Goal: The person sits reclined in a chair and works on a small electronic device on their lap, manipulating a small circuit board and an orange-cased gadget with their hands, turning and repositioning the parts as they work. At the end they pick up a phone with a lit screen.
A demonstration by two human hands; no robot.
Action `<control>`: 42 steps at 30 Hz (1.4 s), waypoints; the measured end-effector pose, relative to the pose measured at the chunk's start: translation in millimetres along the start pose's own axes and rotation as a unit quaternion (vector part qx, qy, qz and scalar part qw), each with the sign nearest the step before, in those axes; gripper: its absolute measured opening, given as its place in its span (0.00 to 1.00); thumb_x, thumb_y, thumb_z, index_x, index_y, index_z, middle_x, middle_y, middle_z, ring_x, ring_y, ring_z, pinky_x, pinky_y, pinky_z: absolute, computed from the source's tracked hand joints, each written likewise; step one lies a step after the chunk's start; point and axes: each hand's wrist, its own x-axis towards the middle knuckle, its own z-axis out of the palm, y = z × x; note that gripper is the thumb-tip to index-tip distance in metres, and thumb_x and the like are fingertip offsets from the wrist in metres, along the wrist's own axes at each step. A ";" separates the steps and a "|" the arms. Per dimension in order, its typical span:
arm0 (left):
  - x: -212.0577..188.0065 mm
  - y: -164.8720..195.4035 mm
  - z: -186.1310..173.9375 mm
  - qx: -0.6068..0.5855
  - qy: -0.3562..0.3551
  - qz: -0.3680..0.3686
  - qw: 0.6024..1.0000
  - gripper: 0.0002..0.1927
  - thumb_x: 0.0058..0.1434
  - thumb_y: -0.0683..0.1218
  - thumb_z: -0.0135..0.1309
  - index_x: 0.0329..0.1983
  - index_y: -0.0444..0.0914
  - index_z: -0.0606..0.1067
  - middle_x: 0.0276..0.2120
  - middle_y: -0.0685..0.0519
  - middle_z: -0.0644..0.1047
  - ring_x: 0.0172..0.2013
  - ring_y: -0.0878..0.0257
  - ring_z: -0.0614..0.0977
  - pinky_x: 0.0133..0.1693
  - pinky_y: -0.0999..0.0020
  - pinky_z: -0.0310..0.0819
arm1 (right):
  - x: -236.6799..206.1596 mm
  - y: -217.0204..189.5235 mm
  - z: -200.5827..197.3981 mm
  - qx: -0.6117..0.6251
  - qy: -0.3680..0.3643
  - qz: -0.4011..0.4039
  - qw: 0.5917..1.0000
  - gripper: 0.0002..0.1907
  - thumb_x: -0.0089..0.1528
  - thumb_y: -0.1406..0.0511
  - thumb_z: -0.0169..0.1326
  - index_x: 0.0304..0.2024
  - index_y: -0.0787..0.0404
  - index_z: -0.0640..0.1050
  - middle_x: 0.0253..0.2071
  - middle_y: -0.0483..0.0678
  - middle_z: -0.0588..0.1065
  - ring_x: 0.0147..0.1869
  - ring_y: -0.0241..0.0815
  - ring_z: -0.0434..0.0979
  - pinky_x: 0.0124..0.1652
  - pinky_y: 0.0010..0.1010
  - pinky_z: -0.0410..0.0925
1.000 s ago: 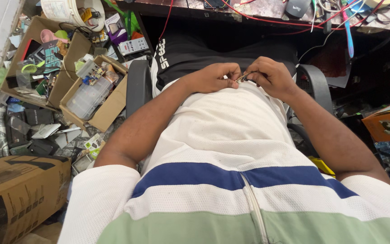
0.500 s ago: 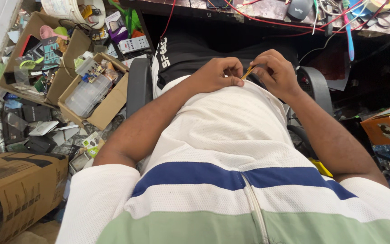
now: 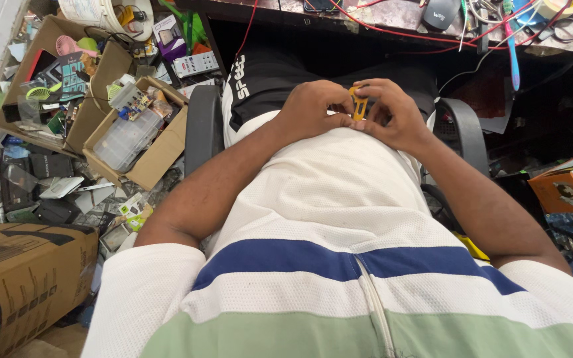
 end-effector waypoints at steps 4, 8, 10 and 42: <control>-0.5 -2.6 1.0 0.005 -0.010 0.035 0.999 0.13 0.56 0.52 0.68 0.37 0.41 0.81 0.34 0.55 0.83 0.37 0.59 0.84 0.38 0.65 0.79 | -1.0 0.9 -1.4 -0.016 -0.005 0.013 1.000 0.26 0.58 0.74 0.66 0.58 0.61 0.74 0.66 0.52 0.71 0.37 0.29 0.75 0.37 0.21 0.70; -0.9 -4.6 1.0 0.051 -0.010 0.048 0.997 0.07 0.65 0.49 0.63 0.40 0.41 0.82 0.35 0.54 0.82 0.37 0.56 0.83 0.39 0.61 0.77 | -0.8 3.6 -2.6 -0.003 0.005 0.014 1.000 0.27 0.59 0.74 0.65 0.60 0.62 0.73 0.66 0.52 0.69 0.38 0.28 0.76 0.36 0.20 0.70; -1.1 -4.0 2.2 0.066 -0.006 0.057 0.996 0.06 0.66 0.47 0.61 0.41 0.40 0.81 0.35 0.53 0.82 0.37 0.56 0.83 0.38 0.60 0.77 | -1.0 4.2 -1.1 0.015 0.009 0.028 0.999 0.27 0.60 0.74 0.63 0.61 0.62 0.72 0.66 0.52 0.69 0.39 0.28 0.75 0.37 0.20 0.70; 1.3 -0.3 6.9 0.076 0.056 -0.126 0.988 0.10 0.56 0.48 0.59 0.40 0.43 0.79 0.25 0.55 0.80 0.28 0.57 0.83 0.32 0.60 0.77 | 50.2 -29.0 -22.8 -0.235 0.077 -0.111 0.963 0.19 0.57 0.67 0.70 0.47 0.61 0.77 0.64 0.52 0.73 0.43 0.44 0.82 0.35 0.27 0.72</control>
